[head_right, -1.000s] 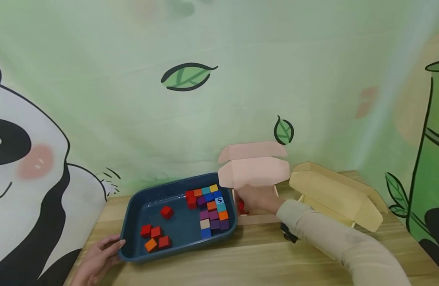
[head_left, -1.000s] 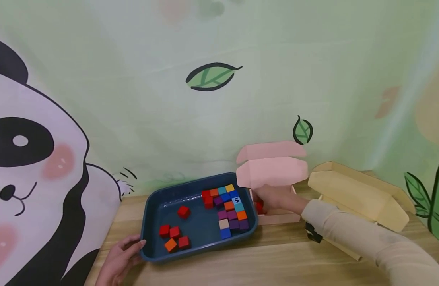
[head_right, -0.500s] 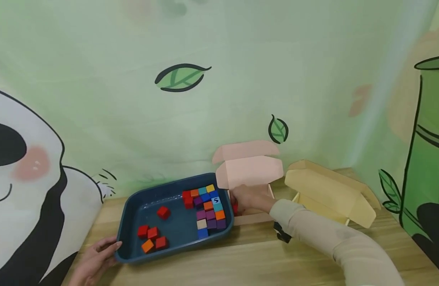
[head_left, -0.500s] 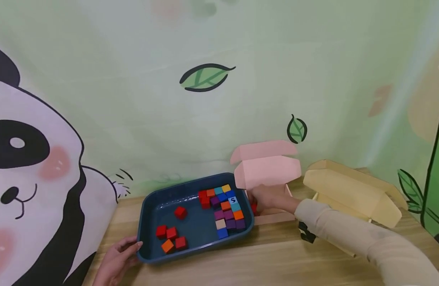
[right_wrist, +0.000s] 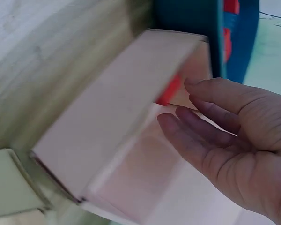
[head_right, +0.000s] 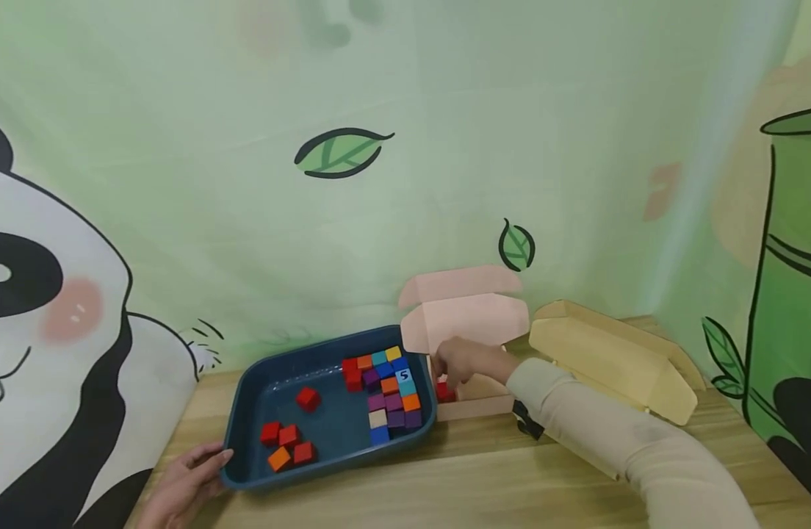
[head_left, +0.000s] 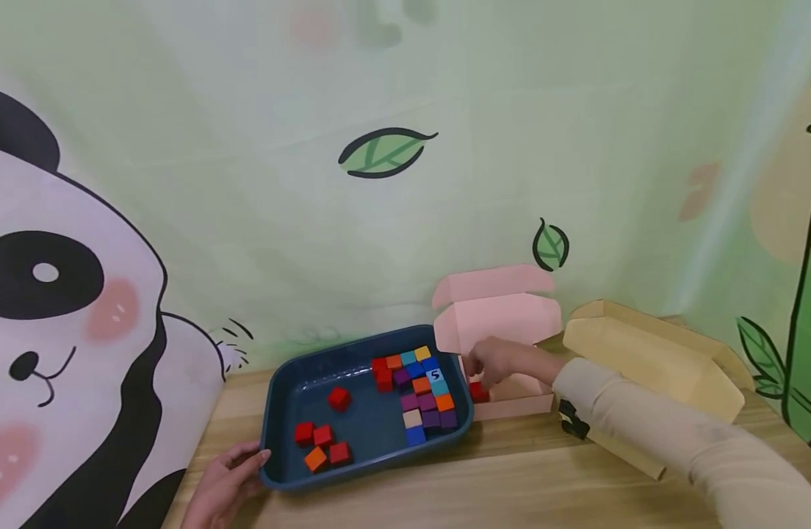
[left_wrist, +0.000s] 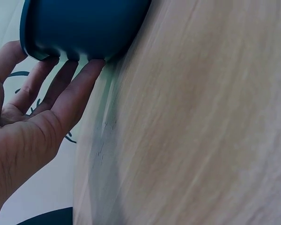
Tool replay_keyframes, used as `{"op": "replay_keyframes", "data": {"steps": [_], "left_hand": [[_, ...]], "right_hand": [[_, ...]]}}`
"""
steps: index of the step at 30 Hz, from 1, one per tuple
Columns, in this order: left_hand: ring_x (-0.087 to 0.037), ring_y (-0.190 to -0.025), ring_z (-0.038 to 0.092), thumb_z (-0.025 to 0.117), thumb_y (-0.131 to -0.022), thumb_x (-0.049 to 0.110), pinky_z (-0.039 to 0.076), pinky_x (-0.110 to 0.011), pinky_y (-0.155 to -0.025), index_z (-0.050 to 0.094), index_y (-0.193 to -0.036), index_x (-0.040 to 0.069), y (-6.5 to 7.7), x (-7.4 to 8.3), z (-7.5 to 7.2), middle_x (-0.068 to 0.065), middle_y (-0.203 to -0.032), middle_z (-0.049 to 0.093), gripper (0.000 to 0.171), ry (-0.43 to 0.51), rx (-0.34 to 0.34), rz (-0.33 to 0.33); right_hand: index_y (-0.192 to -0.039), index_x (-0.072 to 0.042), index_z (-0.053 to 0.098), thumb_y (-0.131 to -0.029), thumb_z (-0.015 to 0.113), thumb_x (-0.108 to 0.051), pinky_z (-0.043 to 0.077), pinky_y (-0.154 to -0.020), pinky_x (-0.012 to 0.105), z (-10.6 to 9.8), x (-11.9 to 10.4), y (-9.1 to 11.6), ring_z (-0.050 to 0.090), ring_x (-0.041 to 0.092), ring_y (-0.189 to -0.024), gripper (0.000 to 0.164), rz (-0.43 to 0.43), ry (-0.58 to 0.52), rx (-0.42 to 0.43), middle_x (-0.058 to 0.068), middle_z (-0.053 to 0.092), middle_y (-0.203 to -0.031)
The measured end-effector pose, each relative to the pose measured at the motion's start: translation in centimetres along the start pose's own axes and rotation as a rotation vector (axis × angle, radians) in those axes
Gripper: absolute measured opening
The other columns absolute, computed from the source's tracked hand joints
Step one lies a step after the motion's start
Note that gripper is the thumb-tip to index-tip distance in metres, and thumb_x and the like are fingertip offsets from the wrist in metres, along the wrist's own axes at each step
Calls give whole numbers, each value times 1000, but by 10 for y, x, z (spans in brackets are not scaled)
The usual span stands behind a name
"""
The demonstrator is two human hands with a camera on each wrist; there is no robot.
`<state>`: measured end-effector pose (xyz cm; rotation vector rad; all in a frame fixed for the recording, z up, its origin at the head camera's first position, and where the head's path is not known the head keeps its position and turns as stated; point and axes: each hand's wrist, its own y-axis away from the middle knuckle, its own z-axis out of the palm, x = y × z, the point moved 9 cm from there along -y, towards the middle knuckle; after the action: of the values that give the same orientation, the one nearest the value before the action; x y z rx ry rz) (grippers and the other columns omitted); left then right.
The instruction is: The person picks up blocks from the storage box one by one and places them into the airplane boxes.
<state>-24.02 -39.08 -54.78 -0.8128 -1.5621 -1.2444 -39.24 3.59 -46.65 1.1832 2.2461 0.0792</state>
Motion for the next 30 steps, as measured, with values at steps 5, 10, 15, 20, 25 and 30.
{"op": "replay_keyframes", "data": {"steps": [5, 10, 15, 20, 25, 30], "left_hand": [[-20, -87, 61, 71, -85, 14, 55, -41, -76, 57, -119, -4, 0, 4, -3, -7, -100, 61, 41, -4, 0, -5], [-21, -88, 62, 70, -86, 16, 55, -41, -77, 53, -125, -6, 2, 3, -10, -8, -105, 62, 48, -21, 5, -7], [-22, -87, 63, 72, -85, 17, 55, -42, -76, 54, -123, -5, 3, -2, -13, -8, -104, 63, 48, -24, 20, -21], [-22, -86, 62, 72, -85, 18, 56, -42, -75, 54, -123, -5, 3, -3, -8, -5, -100, 63, 48, -36, 12, -21], [-20, -85, 62, 71, -85, 17, 56, -40, -73, 53, -123, -5, 0, -2, -3, -4, -97, 62, 48, -27, 14, -8], [-18, -85, 62, 72, -84, 17, 55, -39, -74, 54, -120, -2, -2, 1, -1, -5, -97, 60, 45, -11, 5, 1]], "right_hand": [[-100, -5, 68, -80, 71, 0, 54, -74, 30, -21, -24, 1, 57, 19, -82, 22, -48, 13, 53, 9, 66, -98], [-104, -7, 68, -82, 71, -3, 53, -80, 29, -30, -64, -8, 59, 16, -88, 23, -158, 13, 94, 5, 67, -102], [-106, -11, 68, -82, 71, -7, 53, -78, 24, -22, -104, -23, 59, 13, -88, 25, -213, 24, 90, 2, 66, -103], [-109, -10, 67, -84, 70, -10, 51, -73, 20, -9, -135, -43, 60, 12, -86, 25, -255, 37, 85, 6, 67, -109], [-110, -13, 67, -85, 70, -13, 50, -77, 19, 4, -157, -70, 60, 10, -92, 25, -286, 60, 92, 1, 67, -109], [-114, -15, 66, -84, 73, -18, 48, -85, 20, 24, -178, -96, 59, 11, -102, 31, -320, 75, 74, -1, 65, -113]]}}
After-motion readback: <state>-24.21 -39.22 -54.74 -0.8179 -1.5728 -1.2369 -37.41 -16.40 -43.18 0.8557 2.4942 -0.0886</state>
